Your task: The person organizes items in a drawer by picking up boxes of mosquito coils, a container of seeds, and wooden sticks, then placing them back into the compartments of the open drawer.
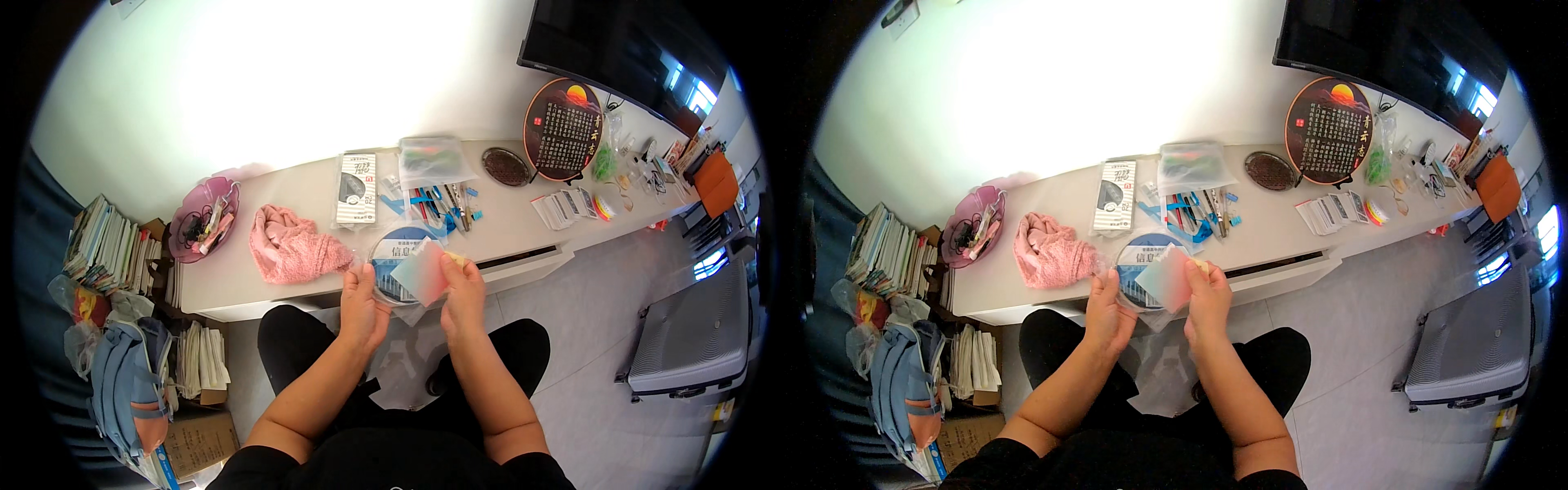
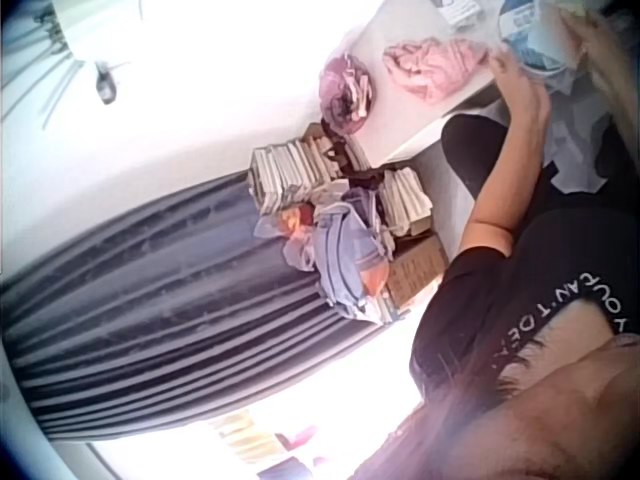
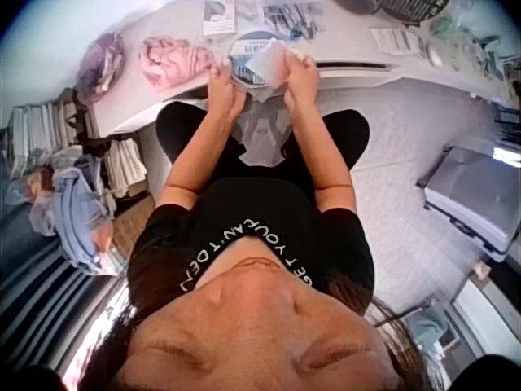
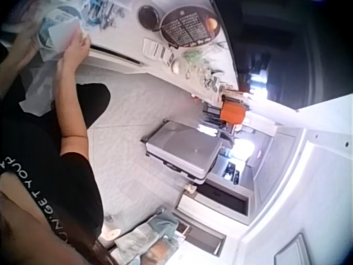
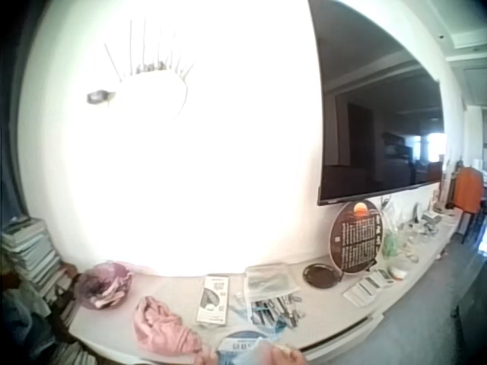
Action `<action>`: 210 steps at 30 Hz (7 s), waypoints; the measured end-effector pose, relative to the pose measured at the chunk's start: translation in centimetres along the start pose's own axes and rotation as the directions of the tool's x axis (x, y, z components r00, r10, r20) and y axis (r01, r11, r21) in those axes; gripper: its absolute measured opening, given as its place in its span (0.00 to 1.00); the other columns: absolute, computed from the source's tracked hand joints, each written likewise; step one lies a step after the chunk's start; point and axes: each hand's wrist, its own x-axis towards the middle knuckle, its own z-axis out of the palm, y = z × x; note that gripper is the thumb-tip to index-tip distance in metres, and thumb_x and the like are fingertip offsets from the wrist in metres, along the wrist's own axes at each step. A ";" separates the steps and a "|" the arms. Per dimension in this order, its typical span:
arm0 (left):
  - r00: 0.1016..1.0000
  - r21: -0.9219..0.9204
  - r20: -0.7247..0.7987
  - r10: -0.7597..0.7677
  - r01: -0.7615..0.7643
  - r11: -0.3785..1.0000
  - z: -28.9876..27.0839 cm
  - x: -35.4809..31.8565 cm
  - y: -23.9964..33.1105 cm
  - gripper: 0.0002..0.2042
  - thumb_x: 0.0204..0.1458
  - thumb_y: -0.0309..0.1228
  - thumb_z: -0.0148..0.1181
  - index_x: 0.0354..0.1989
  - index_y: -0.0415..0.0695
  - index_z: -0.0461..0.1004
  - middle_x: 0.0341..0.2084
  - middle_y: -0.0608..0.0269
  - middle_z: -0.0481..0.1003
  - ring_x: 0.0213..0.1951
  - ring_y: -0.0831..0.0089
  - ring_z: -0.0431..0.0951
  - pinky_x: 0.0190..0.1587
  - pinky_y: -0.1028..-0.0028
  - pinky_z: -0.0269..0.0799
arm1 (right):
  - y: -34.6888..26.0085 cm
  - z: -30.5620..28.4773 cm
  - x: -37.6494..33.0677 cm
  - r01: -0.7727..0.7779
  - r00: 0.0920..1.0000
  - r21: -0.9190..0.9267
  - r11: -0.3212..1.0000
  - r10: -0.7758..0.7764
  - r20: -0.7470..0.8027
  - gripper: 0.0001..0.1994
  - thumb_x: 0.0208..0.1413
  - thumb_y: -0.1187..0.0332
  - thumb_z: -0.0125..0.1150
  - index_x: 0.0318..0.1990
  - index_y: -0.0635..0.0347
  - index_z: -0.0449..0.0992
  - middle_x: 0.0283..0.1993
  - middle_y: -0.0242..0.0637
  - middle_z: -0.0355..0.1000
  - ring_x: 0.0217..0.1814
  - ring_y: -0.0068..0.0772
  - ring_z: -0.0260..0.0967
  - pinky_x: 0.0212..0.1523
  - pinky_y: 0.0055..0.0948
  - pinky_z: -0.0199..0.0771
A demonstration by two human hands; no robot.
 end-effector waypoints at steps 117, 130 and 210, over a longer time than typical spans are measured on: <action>0.842 0.735 0.511 0.175 -0.323 -0.596 -5.6 12.8 6.0 0.10 0.51 0.31 0.53 0.40 0.43 0.74 0.44 0.50 0.73 0.46 0.56 0.72 0.50 0.56 0.65 | 5.4 3.0 2.9 0.223 0.867 -0.602 0.767 0.127 0.482 0.09 0.52 0.69 0.60 0.38 0.64 0.76 0.28 0.32 0.73 0.29 0.17 0.68 0.32 0.18 0.68; 0.919 0.931 0.201 0.339 -0.287 0.225 -5.8 14.8 6.7 0.19 0.51 0.34 0.59 0.48 0.36 0.68 0.41 0.49 0.75 0.41 0.60 0.76 0.45 0.66 0.69 | 7.5 13.5 12.8 0.388 0.893 -0.863 0.325 0.099 0.439 0.20 0.45 0.56 0.62 0.42 0.60 0.71 0.41 0.47 0.71 0.42 0.49 0.70 0.43 0.44 0.68; 0.795 0.082 0.490 -0.356 0.365 0.927 -4.4 1.7 -4.3 0.29 0.39 0.22 0.54 0.56 0.43 0.61 0.50 0.59 0.69 0.53 0.64 0.69 0.56 0.60 0.65 | -8.3 2.4 0.0 0.502 0.821 -0.661 0.558 -0.067 0.567 0.10 0.43 0.75 0.66 0.36 0.63 0.78 0.28 0.35 0.73 0.26 0.19 0.68 0.30 0.18 0.68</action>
